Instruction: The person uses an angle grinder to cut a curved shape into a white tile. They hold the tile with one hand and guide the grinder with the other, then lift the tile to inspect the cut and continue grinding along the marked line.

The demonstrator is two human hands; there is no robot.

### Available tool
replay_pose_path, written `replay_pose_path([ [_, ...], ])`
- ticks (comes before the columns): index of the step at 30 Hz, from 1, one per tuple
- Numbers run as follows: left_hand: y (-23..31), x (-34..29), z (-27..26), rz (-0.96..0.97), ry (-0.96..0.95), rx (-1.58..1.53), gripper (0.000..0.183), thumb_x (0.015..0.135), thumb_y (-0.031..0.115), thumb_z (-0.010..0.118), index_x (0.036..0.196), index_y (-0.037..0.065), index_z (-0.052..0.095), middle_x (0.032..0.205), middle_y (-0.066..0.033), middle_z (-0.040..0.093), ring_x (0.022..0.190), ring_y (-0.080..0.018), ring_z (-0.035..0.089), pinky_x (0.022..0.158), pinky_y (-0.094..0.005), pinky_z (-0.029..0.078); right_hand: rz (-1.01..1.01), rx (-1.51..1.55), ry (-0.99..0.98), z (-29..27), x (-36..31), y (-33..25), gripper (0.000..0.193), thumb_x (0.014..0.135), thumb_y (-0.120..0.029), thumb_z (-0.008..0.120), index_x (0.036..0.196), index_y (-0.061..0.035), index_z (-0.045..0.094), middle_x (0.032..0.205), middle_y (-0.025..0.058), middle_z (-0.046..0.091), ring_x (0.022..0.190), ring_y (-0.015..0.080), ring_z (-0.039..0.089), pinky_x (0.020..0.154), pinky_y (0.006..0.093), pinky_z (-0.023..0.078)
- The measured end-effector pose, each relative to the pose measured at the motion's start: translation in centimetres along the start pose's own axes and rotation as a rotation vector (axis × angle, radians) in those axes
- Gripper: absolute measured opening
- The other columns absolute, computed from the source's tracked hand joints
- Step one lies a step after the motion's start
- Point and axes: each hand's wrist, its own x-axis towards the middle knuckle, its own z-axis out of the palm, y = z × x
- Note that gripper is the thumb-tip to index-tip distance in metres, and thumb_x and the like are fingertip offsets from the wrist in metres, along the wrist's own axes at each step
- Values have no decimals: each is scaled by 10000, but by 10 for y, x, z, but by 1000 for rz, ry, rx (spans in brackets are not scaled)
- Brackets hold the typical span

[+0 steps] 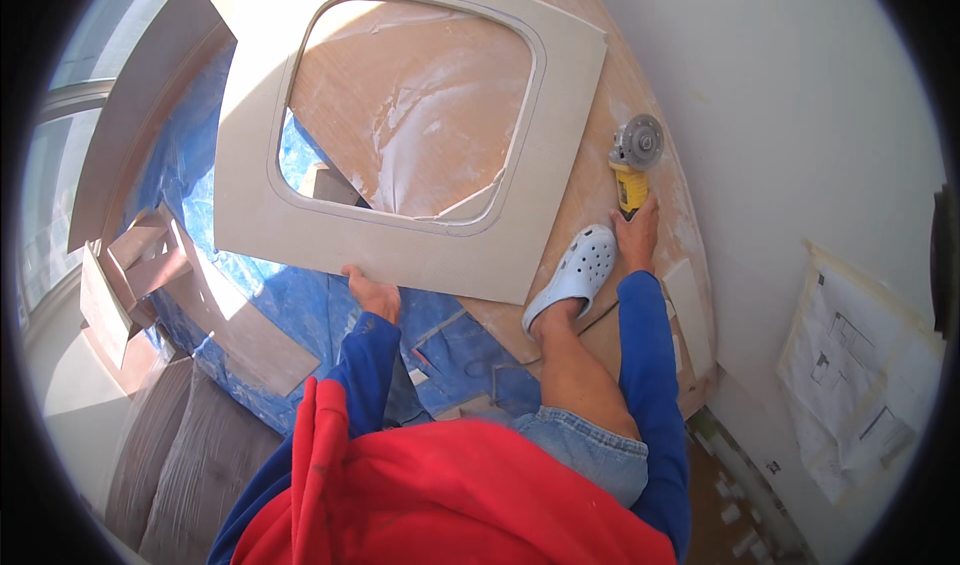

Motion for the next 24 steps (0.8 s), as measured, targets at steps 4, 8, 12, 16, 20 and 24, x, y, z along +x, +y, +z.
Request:
replay_pose_path([
  [4, -9, -5, -2, -4, 3, 4, 713, 1203, 567, 331, 1657, 28, 437, 1689, -152, 506, 1555, -360, 473, 1322, -517, 356, 35, -8, 7, -13, 10, -1, 703, 839, -273, 921, 1379, -39, 537, 1289, 252, 690, 1218, 483, 676, 990, 580, 541],
  [8, -19, -9, 0, 10, 107, 14, 734, 1192, 595, 376, 1649, 25, 450, 1681, -133, 519, 1544, -326, 486, 1309, -470, 364, 38, -35, -83, -61, 9, -18, 625, 855, -290, 875, 1346, -67, 559, 1178, 219, 759, 1107, 451, 742, 926, 562, 564],
  [12, -25, -11, 1, 0, 106, 30, 765, 1182, 629, 381, 1659, 33, 431, 1690, -133, 505, 1529, -319, 499, 1304, -464, 368, -11, 319, -270, -117, -16, -55, 580, 902, -272, 858, 1351, -51, 563, 1101, 139, 739, 1019, 289, 760, 885, 450, 589],
  [16, -11, -26, -8, -157, 55, 241, 769, 1182, 642, 359, 1670, 50, 403, 1690, -129, 496, 1516, -328, 508, 1265, -545, 399, 62, 667, -542, -159, -54, -120, 584, 924, -249, 864, 1369, -39, 550, 1058, 80, 696, 909, 169, 725, 812, 345, 601],
  [20, 18, -40, -16, -354, -115, 526, 812, 1170, 667, 356, 1711, 62, 332, 1718, -145, 441, 1509, -413, 488, 1200, -620, 424, 61, 753, -693, -178, -82, -200, 611, 914, -223, 873, 1386, -36, 533, 1043, 71, 688, 825, 143, 713, 756, 305, 605],
  [24, 44, -46, -18, -473, -159, 690, 852, 1143, 707, 382, 1714, 75, 352, 1703, -162, 459, 1487, -453, 495, 1161, -628, 444, -90, 665, -765, -179, -97, -272, 582, 901, -187, 868, 1358, -24, 545, 1039, 76, 690, 826, 144, 703, 750, 305, 595],
])
